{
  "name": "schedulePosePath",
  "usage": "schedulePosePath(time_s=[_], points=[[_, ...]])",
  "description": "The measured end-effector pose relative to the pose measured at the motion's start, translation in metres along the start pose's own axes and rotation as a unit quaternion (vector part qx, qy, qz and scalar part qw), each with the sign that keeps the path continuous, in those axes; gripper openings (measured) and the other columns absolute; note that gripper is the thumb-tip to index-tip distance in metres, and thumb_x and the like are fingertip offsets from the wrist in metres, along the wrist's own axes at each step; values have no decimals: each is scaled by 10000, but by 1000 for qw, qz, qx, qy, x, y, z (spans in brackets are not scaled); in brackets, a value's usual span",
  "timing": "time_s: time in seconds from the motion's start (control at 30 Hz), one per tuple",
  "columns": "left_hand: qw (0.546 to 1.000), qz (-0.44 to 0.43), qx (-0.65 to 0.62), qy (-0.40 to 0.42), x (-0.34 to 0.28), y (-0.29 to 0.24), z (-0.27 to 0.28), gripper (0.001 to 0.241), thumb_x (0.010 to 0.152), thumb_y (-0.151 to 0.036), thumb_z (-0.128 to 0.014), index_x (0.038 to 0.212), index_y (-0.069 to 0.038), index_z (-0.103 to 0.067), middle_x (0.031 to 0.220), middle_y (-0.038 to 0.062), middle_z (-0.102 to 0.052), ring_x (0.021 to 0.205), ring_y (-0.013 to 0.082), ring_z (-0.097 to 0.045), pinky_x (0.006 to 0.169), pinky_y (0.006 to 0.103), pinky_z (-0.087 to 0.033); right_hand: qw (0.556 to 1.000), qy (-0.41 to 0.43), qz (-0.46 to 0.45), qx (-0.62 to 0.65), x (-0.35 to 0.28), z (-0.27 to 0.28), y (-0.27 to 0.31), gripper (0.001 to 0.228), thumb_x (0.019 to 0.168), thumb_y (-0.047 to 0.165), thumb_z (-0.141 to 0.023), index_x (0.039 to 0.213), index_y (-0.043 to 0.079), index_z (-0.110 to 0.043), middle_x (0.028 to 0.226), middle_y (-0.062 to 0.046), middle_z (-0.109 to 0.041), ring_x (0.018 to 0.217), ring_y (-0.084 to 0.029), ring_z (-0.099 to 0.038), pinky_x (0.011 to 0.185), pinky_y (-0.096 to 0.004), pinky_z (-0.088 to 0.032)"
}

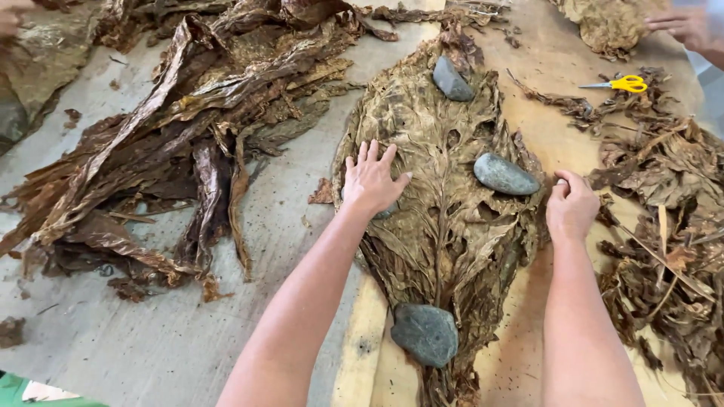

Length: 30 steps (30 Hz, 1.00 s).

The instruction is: Unfolding and flattening large dried leaves on a wooden surface and using stones as weights to keep them in place.

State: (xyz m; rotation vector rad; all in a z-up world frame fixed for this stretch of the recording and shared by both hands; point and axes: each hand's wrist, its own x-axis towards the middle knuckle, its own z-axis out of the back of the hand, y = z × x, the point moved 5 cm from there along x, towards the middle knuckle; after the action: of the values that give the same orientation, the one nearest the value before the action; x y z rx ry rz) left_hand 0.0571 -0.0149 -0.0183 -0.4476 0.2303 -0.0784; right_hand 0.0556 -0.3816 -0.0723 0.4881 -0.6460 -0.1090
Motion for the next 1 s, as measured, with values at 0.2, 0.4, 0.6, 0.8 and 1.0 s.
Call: schedulePosePath(time_s=[0.2, 0.4, 0.6, 0.8, 1.0], points=[[1000, -3, -7, -3, 0, 1, 0, 689, 923, -519, -404, 1497, -229, -159, 1568, 139, -55, 1456, 281, -9, 1156, 515, -5, 1000, 0, -7, -18, 1, -1, -2, 258, 930, -44, -504, 1074, 8, -712, 1020, -155, -694, 859, -260, -640, 815, -353, -513], [1000, -2, 1, -3, 3, 3, -3, 686, 925, -523, -398, 1497, -231, -156, 1569, 137, -51, 1456, 280, -4, 1154, 521, -5, 1000, -1, 8, -12, 0, 1, 2, 254, 937, -42, -504, 1070, 7, -715, 1011, -149, -701, 896, -269, -639, 845, -368, -498], [1000, -1, -3, -4, 4, 3, -2, 687, 924, -520, -411, 1495, -227, -168, 1569, 138, -54, 1456, 286, -8, 1153, 523, -8, 1000, -1, 3, -25, 0, -1, -2, 254, 934, -32, -509, 1055, 23, -726, 1003, -139, -699, 863, -250, -636, 828, -351, -494], [1000, -10, -1, -13, 7, 5, -6, 686, 919, -519, -413, 1491, -222, -179, 1562, 162, -65, 1451, 306, -28, 1149, 530, -14, 999, -10, 28, -32, 0, -2, -2, 239, 939, -50, -527, 1043, 21, -730, 979, -145, -707, 852, -253, -650, 796, -352, -522], [999, -21, 13, -20, 6, 3, -4, 693, 911, -546, -405, 1483, -218, -191, 1558, 159, -86, 1446, 314, -57, 1146, 544, -54, 999, -3, 28, -21, 1, -2, -1, 221, 937, -73, -530, 1032, -4, -719, 966, -170, -691, 849, -257, -642, 772, -325, -534]])
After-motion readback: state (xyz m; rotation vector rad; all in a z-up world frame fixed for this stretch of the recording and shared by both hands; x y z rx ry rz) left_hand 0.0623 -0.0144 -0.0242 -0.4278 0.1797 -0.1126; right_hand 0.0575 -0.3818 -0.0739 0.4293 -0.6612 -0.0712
